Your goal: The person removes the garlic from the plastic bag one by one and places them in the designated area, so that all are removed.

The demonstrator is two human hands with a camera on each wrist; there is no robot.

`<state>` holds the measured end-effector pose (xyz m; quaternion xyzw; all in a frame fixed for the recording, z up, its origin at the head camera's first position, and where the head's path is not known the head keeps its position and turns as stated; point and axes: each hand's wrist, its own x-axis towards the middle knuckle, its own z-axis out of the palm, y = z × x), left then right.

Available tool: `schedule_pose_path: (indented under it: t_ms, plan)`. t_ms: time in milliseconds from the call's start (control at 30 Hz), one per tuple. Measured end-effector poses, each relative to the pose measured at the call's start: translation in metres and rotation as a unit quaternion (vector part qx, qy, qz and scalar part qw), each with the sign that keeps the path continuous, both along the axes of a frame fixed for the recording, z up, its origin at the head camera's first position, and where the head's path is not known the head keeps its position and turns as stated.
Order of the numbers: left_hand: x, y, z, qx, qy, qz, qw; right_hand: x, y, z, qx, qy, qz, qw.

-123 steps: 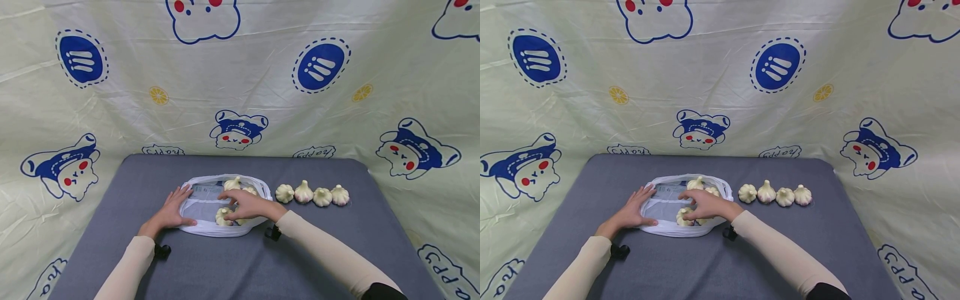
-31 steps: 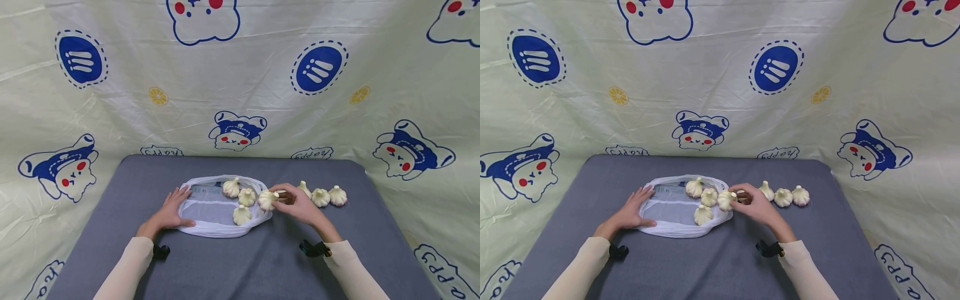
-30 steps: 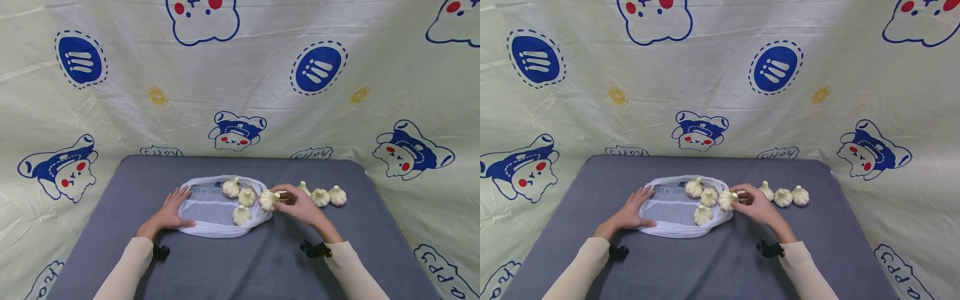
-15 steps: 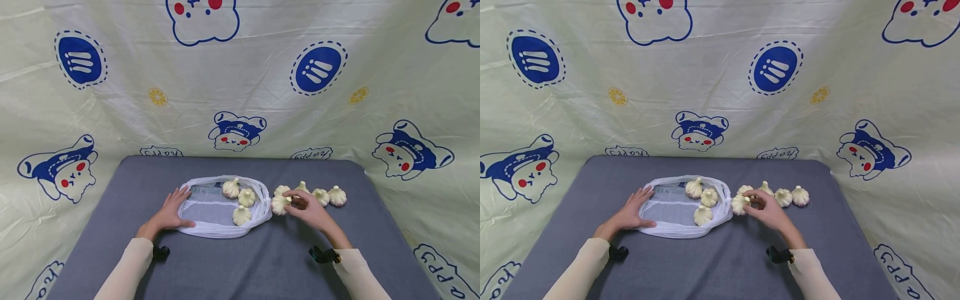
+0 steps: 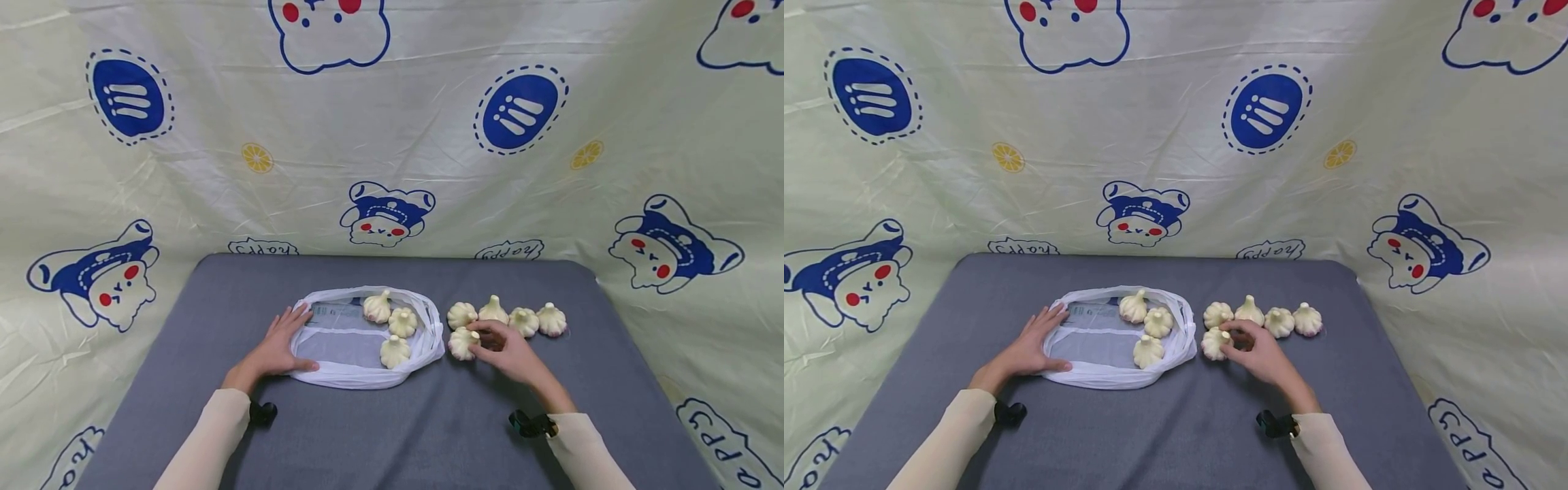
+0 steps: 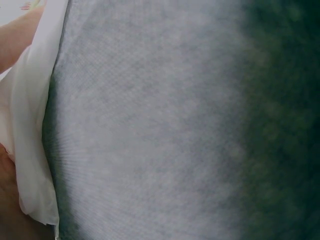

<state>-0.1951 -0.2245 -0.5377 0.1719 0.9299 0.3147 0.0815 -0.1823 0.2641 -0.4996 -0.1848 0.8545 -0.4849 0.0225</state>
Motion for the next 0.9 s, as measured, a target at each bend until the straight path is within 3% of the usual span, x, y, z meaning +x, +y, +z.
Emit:
schedule_pose_path:
  t_ms: [600,900]
  plan:
    - [0.002,0.001,0.001,-0.004,-0.008,0.004,1.0000,0.003,0.001,-0.015,0.014,-0.031,-0.036,0.9988]
    - [-0.001,-0.001,0.000,-0.005,-0.003,-0.001,1.0000,0.002,0.000,-0.013,0.021,-0.027,-0.043,0.9985]
